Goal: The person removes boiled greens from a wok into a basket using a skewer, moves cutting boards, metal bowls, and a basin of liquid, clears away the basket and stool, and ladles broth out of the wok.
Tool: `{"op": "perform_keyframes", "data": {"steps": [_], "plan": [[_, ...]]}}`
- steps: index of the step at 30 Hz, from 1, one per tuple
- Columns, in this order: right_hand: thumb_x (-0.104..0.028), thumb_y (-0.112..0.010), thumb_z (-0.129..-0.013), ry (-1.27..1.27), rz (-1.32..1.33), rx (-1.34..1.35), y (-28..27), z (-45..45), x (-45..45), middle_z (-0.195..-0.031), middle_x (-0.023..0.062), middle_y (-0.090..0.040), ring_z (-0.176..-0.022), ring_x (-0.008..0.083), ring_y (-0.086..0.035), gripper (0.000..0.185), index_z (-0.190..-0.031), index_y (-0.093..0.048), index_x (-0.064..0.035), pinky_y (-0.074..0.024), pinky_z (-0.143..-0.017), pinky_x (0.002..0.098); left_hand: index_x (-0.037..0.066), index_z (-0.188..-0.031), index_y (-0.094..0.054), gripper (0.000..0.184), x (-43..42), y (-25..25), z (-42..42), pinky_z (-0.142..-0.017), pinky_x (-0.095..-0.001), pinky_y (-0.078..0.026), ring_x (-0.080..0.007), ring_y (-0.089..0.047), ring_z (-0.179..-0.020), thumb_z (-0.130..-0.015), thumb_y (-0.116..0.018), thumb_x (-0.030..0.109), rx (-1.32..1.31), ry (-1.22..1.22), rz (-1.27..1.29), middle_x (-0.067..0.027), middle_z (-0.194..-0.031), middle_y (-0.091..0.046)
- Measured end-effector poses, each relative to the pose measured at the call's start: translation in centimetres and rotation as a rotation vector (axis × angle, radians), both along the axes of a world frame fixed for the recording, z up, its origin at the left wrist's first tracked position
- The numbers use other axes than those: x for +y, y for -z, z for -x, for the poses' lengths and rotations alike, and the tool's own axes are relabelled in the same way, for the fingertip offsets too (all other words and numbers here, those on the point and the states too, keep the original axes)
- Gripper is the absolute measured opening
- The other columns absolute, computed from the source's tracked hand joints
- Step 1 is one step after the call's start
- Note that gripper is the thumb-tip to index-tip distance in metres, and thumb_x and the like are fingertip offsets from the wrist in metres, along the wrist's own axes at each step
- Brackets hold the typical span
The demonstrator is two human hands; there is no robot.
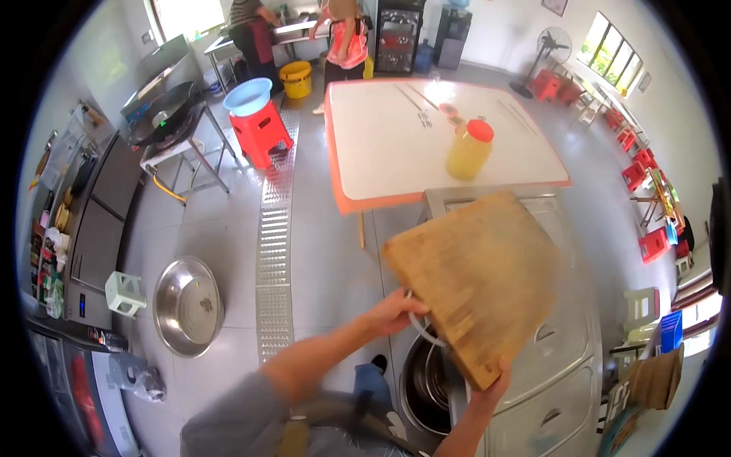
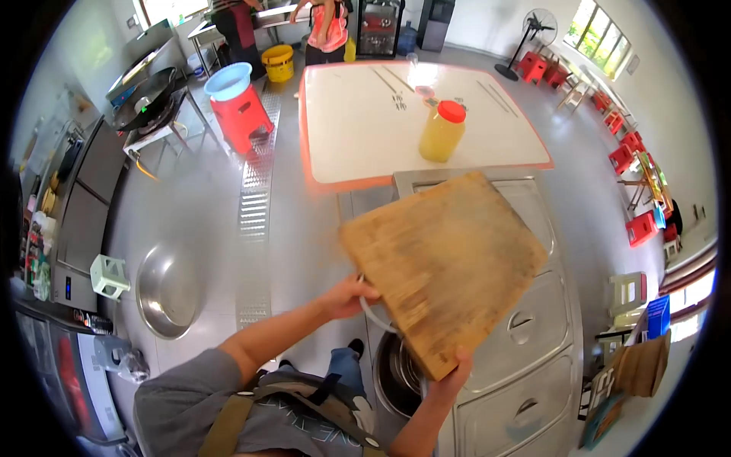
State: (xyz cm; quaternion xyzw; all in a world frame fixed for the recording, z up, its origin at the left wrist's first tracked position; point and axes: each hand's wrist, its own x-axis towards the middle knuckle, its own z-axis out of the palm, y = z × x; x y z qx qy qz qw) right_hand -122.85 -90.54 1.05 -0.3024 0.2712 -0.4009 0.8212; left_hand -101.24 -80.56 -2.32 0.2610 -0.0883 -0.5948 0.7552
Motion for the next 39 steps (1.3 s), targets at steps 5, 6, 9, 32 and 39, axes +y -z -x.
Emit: {"op": "perform_keyframes", "data": {"steps": [5, 6, 9, 32, 39], "plan": [[-0.024, -0.048, -0.076, 0.112, -0.002, 0.070, 1.3, -1.9, -7.5, -0.117, 0.0144, -0.042, -0.104, 0.0263, -0.046, 0.055, -0.121, -0.031, 0.0024, -0.0393, -0.087, 0.0367, 0.002, -0.112, -0.043, 0.048, -10.0, 1.2, -1.9, -0.089, -0.0305, -0.037, -0.0184, -0.048, -0.102, -0.066, -0.057, -0.004, -0.032, 0.058, 0.039, -0.0092, -0.107, -0.051], [-0.025, -0.048, -0.077, 0.130, -0.008, 0.102, 1.7, -2.1, -8.4, -0.118, 0.0144, -0.042, -0.105, 0.0264, -0.045, 0.056, -0.122, -0.030, 0.0017, -0.0389, -0.087, 0.0371, 0.002, -0.112, -0.043, 0.048, -11.4, 1.7, -2.1, -0.088, -0.0303, -0.038, -0.0181, -0.049, -0.101, -0.066, -0.057, -0.005, -0.011, 0.051, 0.022, -0.0091, -0.108, -0.051], [-0.026, -0.048, -0.077, 0.157, -0.068, 0.132, 5.0, -2.3, -10.1, -0.120, 0.0133, -0.040, -0.106, 0.0268, -0.044, 0.056, -0.123, -0.030, 0.0001, -0.0387, -0.088, 0.0384, 0.002, -0.112, -0.043, 0.048, -13.5, 2.4, -3.7, -0.086, -0.0298, -0.039, -0.0179, -0.050, -0.098, -0.067, -0.057, -0.005, -0.084, 0.078, 0.029, -0.0090, -0.109, -0.051], [-0.036, -0.051, -0.082, -0.342, 0.221, 1.081, 9.7, -5.2, -4.7, -0.075, 0.0093, -0.058, -0.063, 0.0154, -0.057, 0.034, -0.090, -0.050, -0.0025, -0.0501, -0.055, 0.0275, -0.004, -0.092, -0.051, 0.026, 27.1, 17.4, -5.0, -0.071, -0.0295, -0.048, -0.0201, -0.058, -0.078, -0.080, -0.050, 0.019, -0.411, 0.049, -0.842, -0.0134, -0.085, -0.056], [-0.025, -0.053, -0.082, -0.354, -0.016, 0.925, 16.4, -1.6, 11.8, -0.069, 0.0063, -0.055, -0.063, 0.0133, -0.054, 0.022, -0.075, -0.051, -0.0044, -0.0484, -0.059, 0.0242, -0.003, -0.084, -0.051, 0.016, 51.4, 23.4, 4.8, -0.066, -0.0308, -0.050, -0.0204, -0.057, -0.069, -0.076, -0.051, 0.011, -0.024, -0.148, -1.204, -0.0121, -0.076, -0.055]]}}
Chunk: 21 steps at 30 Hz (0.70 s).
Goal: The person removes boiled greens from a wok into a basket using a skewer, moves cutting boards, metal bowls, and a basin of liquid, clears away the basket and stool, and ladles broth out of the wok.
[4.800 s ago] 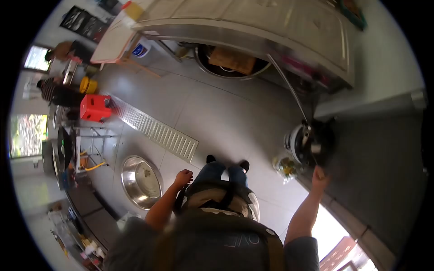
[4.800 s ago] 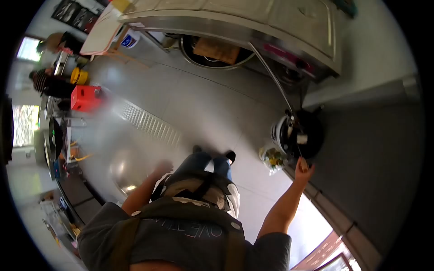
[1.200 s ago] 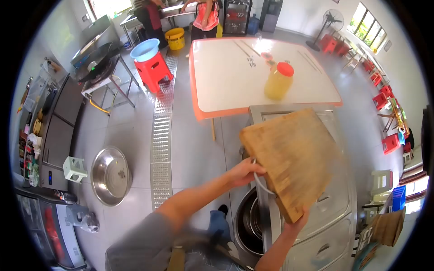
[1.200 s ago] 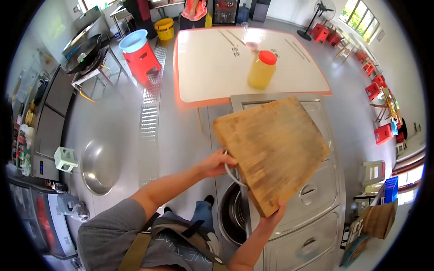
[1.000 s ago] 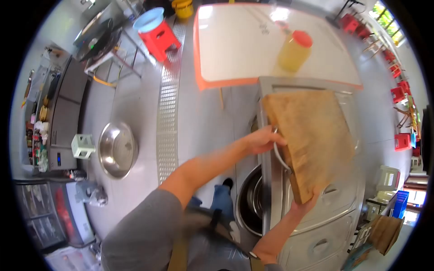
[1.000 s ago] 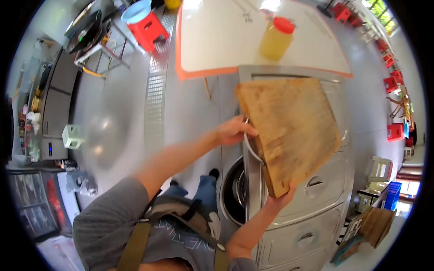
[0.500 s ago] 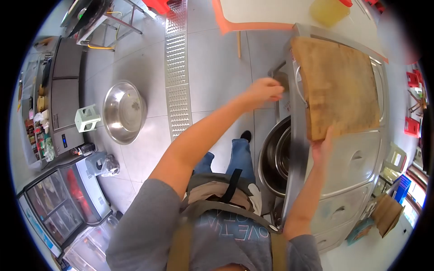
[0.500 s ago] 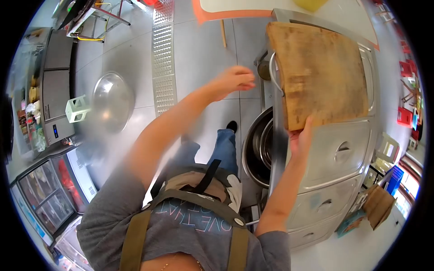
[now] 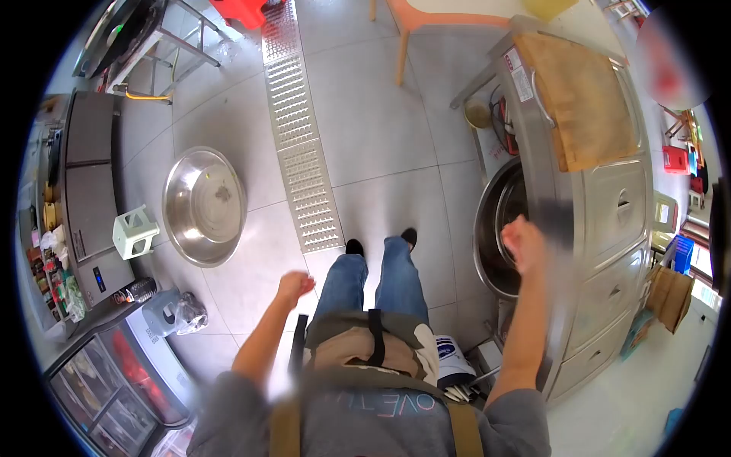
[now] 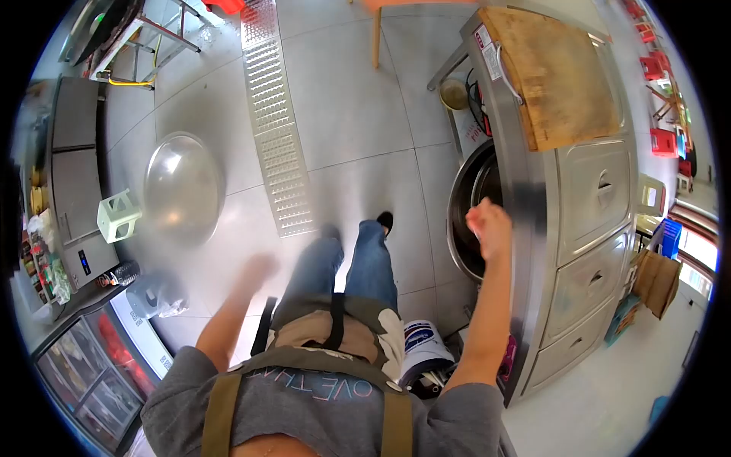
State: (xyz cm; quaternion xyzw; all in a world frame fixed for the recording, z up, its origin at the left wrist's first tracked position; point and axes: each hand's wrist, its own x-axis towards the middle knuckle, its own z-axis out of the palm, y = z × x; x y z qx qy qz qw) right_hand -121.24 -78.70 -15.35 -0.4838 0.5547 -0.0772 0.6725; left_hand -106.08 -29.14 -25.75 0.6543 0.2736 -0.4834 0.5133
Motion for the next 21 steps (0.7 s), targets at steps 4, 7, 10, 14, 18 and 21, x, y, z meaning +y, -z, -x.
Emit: {"op": "perform_keyframes", "data": {"steps": [4, 7, 10, 14, 18, 21], "plan": [[-0.019, -0.058, -0.079, 0.325, -0.363, 0.154, 12.6, 9.4, 6.1, -0.070, 0.0032, -0.051, -0.062, 0.0135, -0.051, 0.015, -0.077, -0.049, -0.0073, -0.0465, -0.057, 0.0241, -0.003, -0.088, -0.049, 0.019, 7.9, 4.9, 6.2, -0.061, -0.0305, -0.051, -0.0225, -0.058, -0.068, -0.075, -0.050, 0.010, -0.011, 0.227, -0.021, -0.0144, -0.079, -0.056], [-0.022, -0.065, -0.073, 0.575, -0.434, 0.335, 19.1, 15.6, 8.3, -0.085, 0.0074, -0.049, -0.075, 0.0165, -0.049, 0.028, -0.091, -0.050, -0.0068, -0.0462, -0.063, 0.0257, -0.003, -0.091, -0.049, 0.021, 5.1, 5.5, 7.4, -0.059, -0.0302, -0.051, -0.0234, -0.059, -0.067, -0.075, -0.049, 0.010, 0.228, 0.060, -0.202, -0.0152, -0.079, -0.056], [-0.025, -0.067, -0.071, 0.752, -0.427, 0.452, 23.7, 20.5, 8.4, -0.101, 0.0106, -0.044, -0.091, 0.0200, -0.045, 0.042, -0.102, -0.047, -0.0039, -0.0456, -0.073, 0.0298, -0.001, -0.084, -0.056, 0.017, 2.8, 13.0, 7.7, -0.050, -0.0243, -0.044, -0.0153, -0.054, -0.058, -0.073, -0.054, 0.013, -0.059, 0.537, -0.079, -0.0084, -0.068, -0.057], [-0.028, -0.069, -0.069, 0.926, -0.354, 0.527, 30.0, 26.9, 5.7, -0.104, 0.0112, -0.041, -0.095, 0.0209, -0.043, 0.052, -0.106, -0.043, -0.0034, -0.0442, -0.073, 0.0295, 0.002, -0.079, -0.059, 0.014, -9.0, 22.5, 6.3, -0.049, -0.0228, -0.039, -0.0096, -0.049, -0.056, -0.073, -0.057, 0.014, -0.292, 0.898, 0.069, -0.0034, -0.065, -0.056], [-0.029, -0.068, -0.070, 1.099, -0.338, 0.569, 35.8, 31.9, 1.1, -0.095, 0.0085, -0.046, -0.082, 0.0196, -0.047, 0.044, -0.101, -0.047, -0.0045, -0.0444, -0.072, 0.0288, 0.003, -0.099, -0.057, 0.033, -27.0, 25.8, 7.0, -0.067, -0.0241, -0.042, -0.0118, -0.051, -0.077, -0.075, -0.059, 0.025, -0.365, 0.809, 0.305, -0.0069, -0.096, -0.055], [-0.024, -0.064, -0.074, 1.224, -0.260, 0.235, 40.9, 36.5, 0.0, -0.084, 0.0056, -0.051, -0.071, 0.0171, -0.050, 0.031, -0.095, -0.052, -0.0047, -0.0454, -0.070, 0.0278, 0.001, -0.122, -0.034, 0.055, -38.8, 26.1, 10.8, -0.091, -0.0317, -0.035, -0.0233, -0.039, -0.113, -0.078, -0.056, 0.027, -0.136, 0.758, 0.280, -0.0144, -0.122, -0.039]]}}
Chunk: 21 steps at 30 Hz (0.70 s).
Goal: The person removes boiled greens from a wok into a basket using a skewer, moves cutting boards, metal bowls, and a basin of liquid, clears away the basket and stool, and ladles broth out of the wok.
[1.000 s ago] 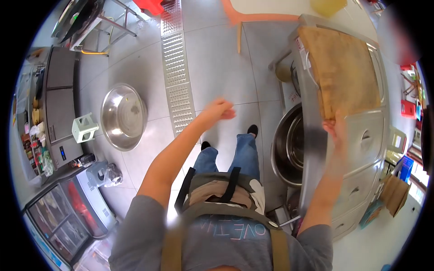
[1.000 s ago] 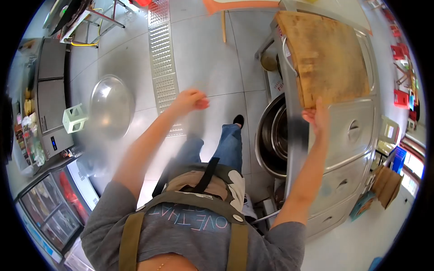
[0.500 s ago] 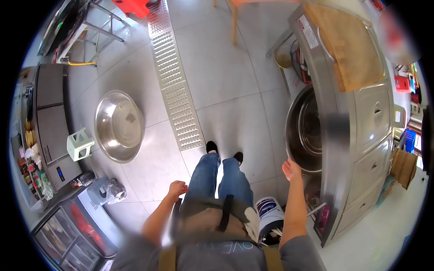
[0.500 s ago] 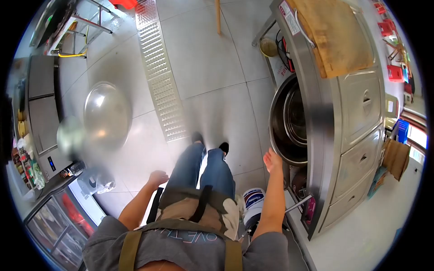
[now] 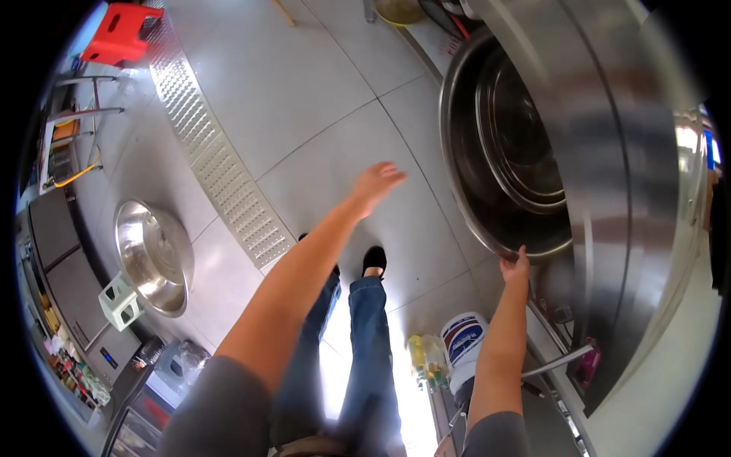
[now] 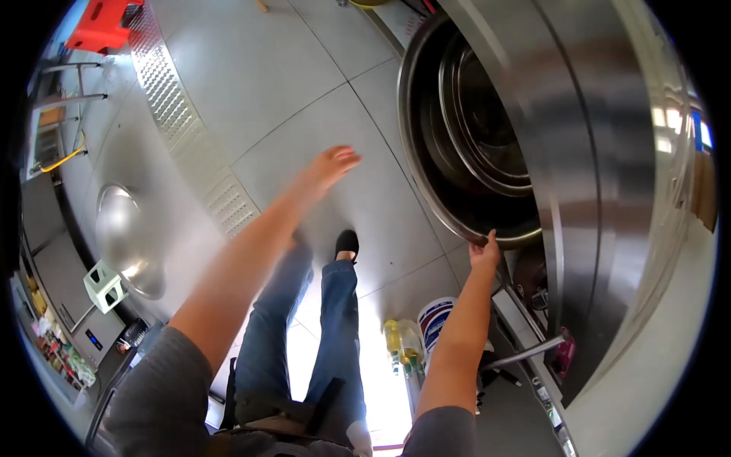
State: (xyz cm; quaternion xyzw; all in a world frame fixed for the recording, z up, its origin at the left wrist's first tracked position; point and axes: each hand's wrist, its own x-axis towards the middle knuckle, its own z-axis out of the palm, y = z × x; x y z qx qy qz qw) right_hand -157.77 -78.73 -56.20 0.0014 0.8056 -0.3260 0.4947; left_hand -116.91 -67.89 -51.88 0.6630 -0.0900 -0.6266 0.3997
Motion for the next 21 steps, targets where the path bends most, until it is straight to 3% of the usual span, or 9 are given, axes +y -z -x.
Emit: {"op": "perform_keyframes", "data": {"steps": [2, 5, 8, 9, 13, 16, 17, 20, 21], "plan": [[-0.021, -0.062, -0.077, 0.023, 0.142, -0.113, 1.4, 1.3, 0.5, -0.081, 0.0045, -0.052, -0.069, 0.0155, -0.050, 0.025, -0.092, -0.052, -0.0040, -0.0458, -0.068, 0.0270, 0.000, -0.110, -0.043, 0.050, -4.7, 0.5, 3.4, -0.087, -0.0325, -0.038, -0.0213, -0.044, -0.104, -0.074, -0.062, 0.029, -0.147, 0.013, 0.023, -0.0135, -0.110, -0.045], [-0.019, -0.060, -0.078, -0.029, 0.145, -0.150, -1.6, -1.4, 2.3, -0.079, 0.0037, -0.052, -0.068, 0.0134, -0.050, 0.020, -0.089, -0.052, -0.0036, -0.0461, -0.067, 0.0254, 0.001, -0.091, -0.046, 0.034, -8.8, 0.4, 5.6, -0.076, -0.0334, -0.044, -0.0185, -0.050, -0.084, -0.074, -0.062, 0.026, 0.047, -0.079, 0.044, -0.0098, -0.089, -0.049], [-0.022, -0.061, -0.077, -0.119, 0.094, -0.249, -1.8, -1.9, 4.8, -0.078, 0.0035, -0.052, -0.068, 0.0122, -0.050, 0.022, -0.087, -0.052, -0.0043, -0.0458, -0.067, 0.0247, 0.003, -0.076, -0.042, 0.029, -8.5, 2.0, 4.7, -0.061, -0.0314, -0.047, -0.0154, -0.048, -0.065, -0.074, -0.062, 0.024, -0.180, -0.022, -0.007, -0.0058, -0.072, -0.046], [-0.025, -0.061, -0.077, -0.111, 0.093, -0.290, -2.4, -2.9, 5.9, -0.078, 0.0034, -0.052, -0.069, 0.0121, -0.049, 0.024, -0.086, -0.052, -0.0046, -0.0456, -0.068, 0.0254, 0.002, -0.075, -0.043, 0.027, -8.1, 2.3, 4.7, -0.051, -0.0284, -0.046, -0.0153, -0.048, -0.058, -0.074, -0.061, 0.022, -0.285, -0.033, -0.007, -0.0052, -0.063, -0.044], [-0.039, -0.062, -0.073, -0.155, 0.056, -0.346, -4.7, -0.2, 8.7, -0.084, 0.0060, -0.052, -0.078, 0.0158, -0.050, 0.043, -0.095, -0.050, -0.0036, -0.0429, -0.078, 0.0306, 0.005, -0.070, -0.043, 0.023, -3.2, 1.0, 4.6, -0.047, -0.0308, -0.040, -0.0145, -0.048, -0.057, -0.070, -0.061, 0.020, -0.250, -0.083, -0.104, -0.0058, -0.064, -0.047], [-0.051, -0.061, -0.067, -0.050, 0.104, -0.407, -5.9, 5.1, 5.9, -0.108, 0.0112, -0.049, -0.099, 0.0241, -0.047, 0.072, -0.115, -0.040, -0.0017, -0.0364, -0.089, 0.0371, 0.005, -0.070, -0.046, 0.024, 4.9, 5.2, 5.0, -0.048, -0.0285, -0.041, -0.0132, -0.046, -0.056, -0.068, -0.064, 0.022, -0.255, -0.107, 0.010, -0.0035, -0.064, -0.047], [-0.050, -0.060, -0.069, -0.108, 0.104, -0.334, -6.0, 6.6, 4.6, -0.109, 0.0098, -0.049, -0.100, 0.0233, -0.047, 0.068, -0.115, -0.041, -0.0037, -0.0369, -0.088, 0.0359, 0.005, -0.070, -0.047, 0.024, 6.7, 3.6, 5.4, -0.048, -0.0277, -0.041, -0.0127, -0.046, -0.056, -0.067, -0.065, 0.022, -0.213, -0.225, -0.067, -0.0029, -0.064, -0.047], [-0.047, -0.053, -0.077, -0.250, 0.301, -0.199, -1.9, 12.9, 0.9, -0.118, 0.0075, -0.044, -0.104, 0.0193, -0.044, 0.060, -0.119, -0.039, -0.0065, -0.0336, -0.089, 0.0305, 0.001, -0.074, -0.055, 0.030, 11.2, -0.4, 4.8, -0.045, -0.0261, -0.036, -0.0115, -0.045, -0.054, -0.063, -0.068, 0.026, -0.357, -0.218, -0.179, -0.0024, -0.060, -0.048], [-0.048, -0.051, -0.078, -0.239, 0.334, -0.166, -2.3, 12.3, -0.7, -0.122, 0.0073, -0.041, -0.108, 0.0189, -0.041, 0.061, -0.121, -0.037, -0.0065, -0.0316, -0.091, 0.0297, -0.002, -0.074, -0.056, 0.034, 11.3, -2.1, 4.3, -0.045, -0.0256, -0.034, -0.0110, -0.044, -0.053, -0.062, -0.069, 0.027, -0.383, -0.311, -0.426, -0.0029, -0.059, -0.048]]}}
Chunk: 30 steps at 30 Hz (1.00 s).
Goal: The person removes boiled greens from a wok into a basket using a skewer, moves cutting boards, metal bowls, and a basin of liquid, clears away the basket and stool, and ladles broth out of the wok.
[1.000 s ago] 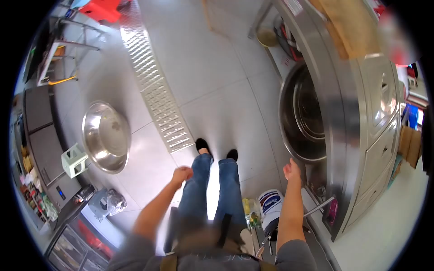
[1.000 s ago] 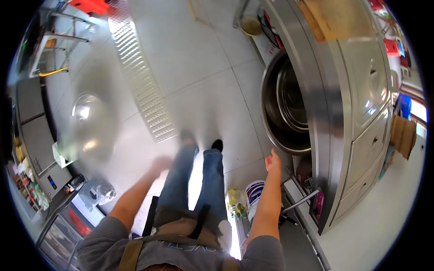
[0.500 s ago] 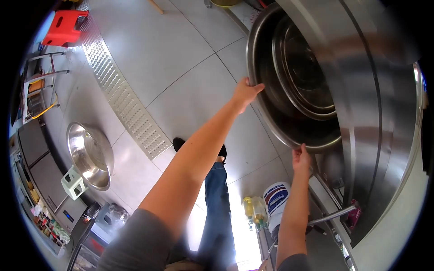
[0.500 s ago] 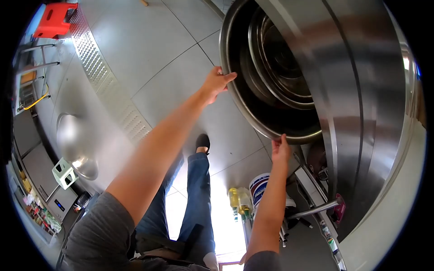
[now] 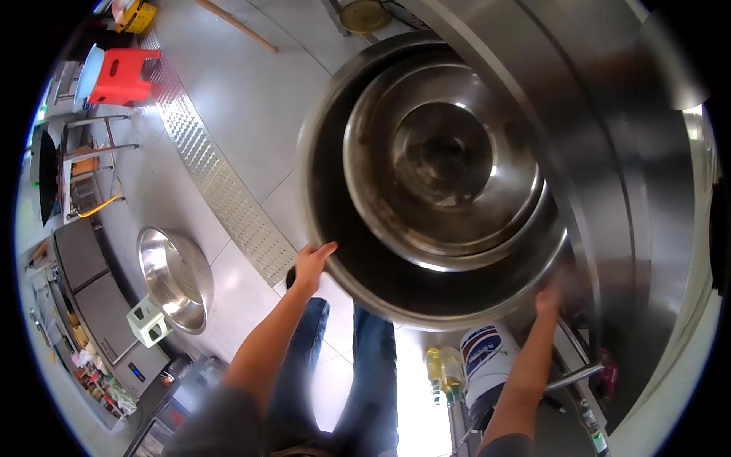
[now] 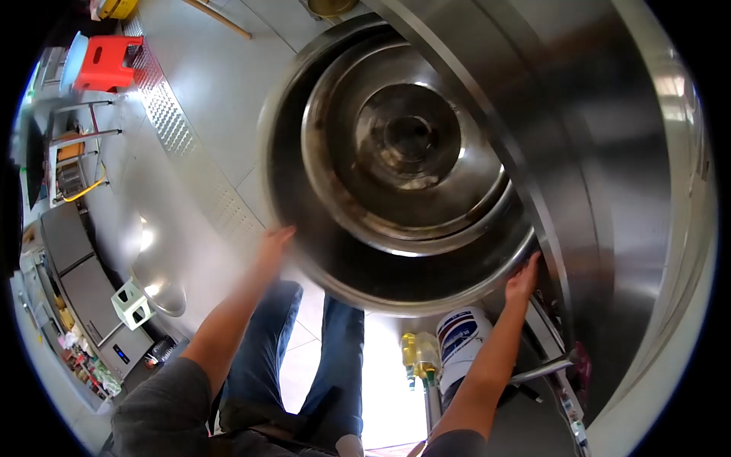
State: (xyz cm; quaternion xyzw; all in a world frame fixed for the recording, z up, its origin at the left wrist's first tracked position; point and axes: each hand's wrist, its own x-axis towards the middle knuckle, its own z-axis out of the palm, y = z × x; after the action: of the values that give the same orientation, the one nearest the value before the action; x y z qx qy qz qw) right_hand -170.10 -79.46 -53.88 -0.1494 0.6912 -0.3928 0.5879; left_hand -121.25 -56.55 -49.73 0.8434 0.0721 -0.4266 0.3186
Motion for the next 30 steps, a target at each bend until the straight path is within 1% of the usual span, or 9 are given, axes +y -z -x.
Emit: {"op": "perform_keyframes", "data": {"steps": [4, 8, 12, 19, 21, 23, 25, 27, 30], "plan": [[-0.051, -0.047, -0.079, -0.302, -0.146, 0.096, 2.5, -4.3, -3.9, -0.128, 0.0091, -0.035, -0.115, 0.0212, -0.035, 0.070, -0.127, -0.030, -0.0034, -0.0267, -0.095, 0.0298, -0.003, -0.087, -0.050, 0.034, 5.6, 3.1, -4.1, -0.057, -0.0286, -0.043, -0.0180, -0.051, -0.071, -0.064, -0.067, 0.015, -0.013, -0.285, 0.214, -0.0092, -0.075, -0.052], [-0.054, -0.048, -0.077, -0.299, -0.011, 0.885, 0.1, -12.8, -0.9, -0.100, 0.0170, -0.057, -0.092, 0.0220, -0.052, 0.064, -0.094, -0.058, 0.0064, -0.0375, -0.083, 0.0301, -0.002, -0.094, -0.046, 0.034, 7.6, 3.7, -7.5, -0.061, -0.0331, -0.047, -0.0213, -0.053, -0.075, -0.066, -0.062, 0.006, -0.011, -0.547, 0.295, -0.0111, -0.084, -0.053], [-0.052, -0.047, -0.078, -0.159, 0.201, 0.804, -1.8, -20.7, 5.2, -0.082, 0.0168, -0.061, -0.075, 0.0210, -0.057, 0.063, -0.085, -0.060, 0.0088, -0.0426, -0.071, 0.0317, -0.001, -0.086, -0.051, 0.023, 14.9, 4.1, -12.0, -0.057, -0.0292, -0.045, -0.0178, -0.052, -0.063, -0.067, -0.060, 0.006, -0.240, -0.317, 0.310, -0.0086, -0.075, -0.053], [-0.054, -0.044, -0.079, -0.522, -0.199, 1.146, 7.3, -27.7, 12.9, -0.069, 0.0171, -0.059, -0.064, 0.0229, -0.054, 0.067, -0.075, -0.058, 0.0114, -0.0402, -0.064, 0.0367, 0.000, -0.072, -0.054, 0.014, 26.3, 3.9, -18.0, -0.053, -0.0262, -0.039, -0.0131, -0.048, -0.058, -0.065, -0.062, 0.010, -0.428, -0.305, 0.055, -0.0049, -0.065, -0.051], [-0.053, -0.047, -0.077, -0.399, 0.009, 0.917, 9.2, -30.1, 15.6, -0.091, 0.0169, -0.060, -0.083, 0.0239, -0.056, 0.061, -0.090, -0.060, 0.0054, -0.0408, -0.075, 0.0345, 0.000, -0.070, -0.054, 0.015, 27.7, 3.3, -18.9, -0.052, -0.0260, -0.037, -0.0121, -0.046, -0.056, -0.065, -0.062, 0.011, -0.495, -0.328, -0.041, -0.0038, -0.063, -0.050], [-0.052, -0.049, -0.077, -0.494, -0.191, 0.981, 11.3, -30.1, 16.3, -0.099, 0.0159, -0.058, -0.089, 0.0228, -0.055, 0.059, -0.097, -0.059, 0.0026, -0.0399, -0.079, 0.0316, 0.000, -0.071, -0.055, 0.016, 29.3, 2.5, -20.0, -0.051, -0.0263, -0.037, -0.0117, -0.045, -0.055, -0.065, -0.063, 0.012, -0.470, -0.394, -0.135, -0.0032, -0.061, -0.050], [-0.051, -0.049, -0.077, -0.647, -0.034, 1.028, 9.8, -32.1, 17.3, -0.101, 0.0167, -0.057, -0.090, 0.0219, -0.054, 0.059, -0.096, -0.058, 0.0040, -0.0393, -0.080, 0.0302, 0.000, -0.074, -0.056, 0.017, 33.3, 3.9, -21.1, -0.050, -0.0267, -0.037, -0.0119, -0.046, -0.055, -0.064, -0.064, 0.012, -0.337, -0.590, -0.071, -0.0036, -0.061, -0.051], [-0.048, -0.048, -0.079, -0.611, -0.190, 1.008, 5.9, -37.4, 18.0, -0.097, 0.0164, -0.058, -0.086, 0.0216, -0.054, 0.059, -0.096, -0.057, 0.0077, -0.0405, -0.079, 0.0297, 0.001, -0.073, -0.056, 0.019, 36.6, 4.4, -21.9, -0.050, -0.0269, -0.037, -0.0116, -0.045, -0.055, -0.062, -0.066, 0.014, -0.353, -0.652, -0.037, -0.0032, -0.061, -0.051], [-0.045, -0.046, -0.082, -0.578, -0.023, 0.661, 4.8, -40.8, 19.9, -0.094, 0.0141, -0.057, -0.081, 0.0207, -0.053, 0.059, -0.095, -0.054, 0.0114, -0.0430, -0.075, 0.0307, 0.001, -0.067, -0.055, 0.021, 41.1, 3.2, -22.9, -0.051, -0.0273, -0.037, -0.0110, -0.045, -0.055, -0.061, -0.067, 0.018, -0.357, -0.671, -0.142, -0.0030, -0.058, -0.050]]}}
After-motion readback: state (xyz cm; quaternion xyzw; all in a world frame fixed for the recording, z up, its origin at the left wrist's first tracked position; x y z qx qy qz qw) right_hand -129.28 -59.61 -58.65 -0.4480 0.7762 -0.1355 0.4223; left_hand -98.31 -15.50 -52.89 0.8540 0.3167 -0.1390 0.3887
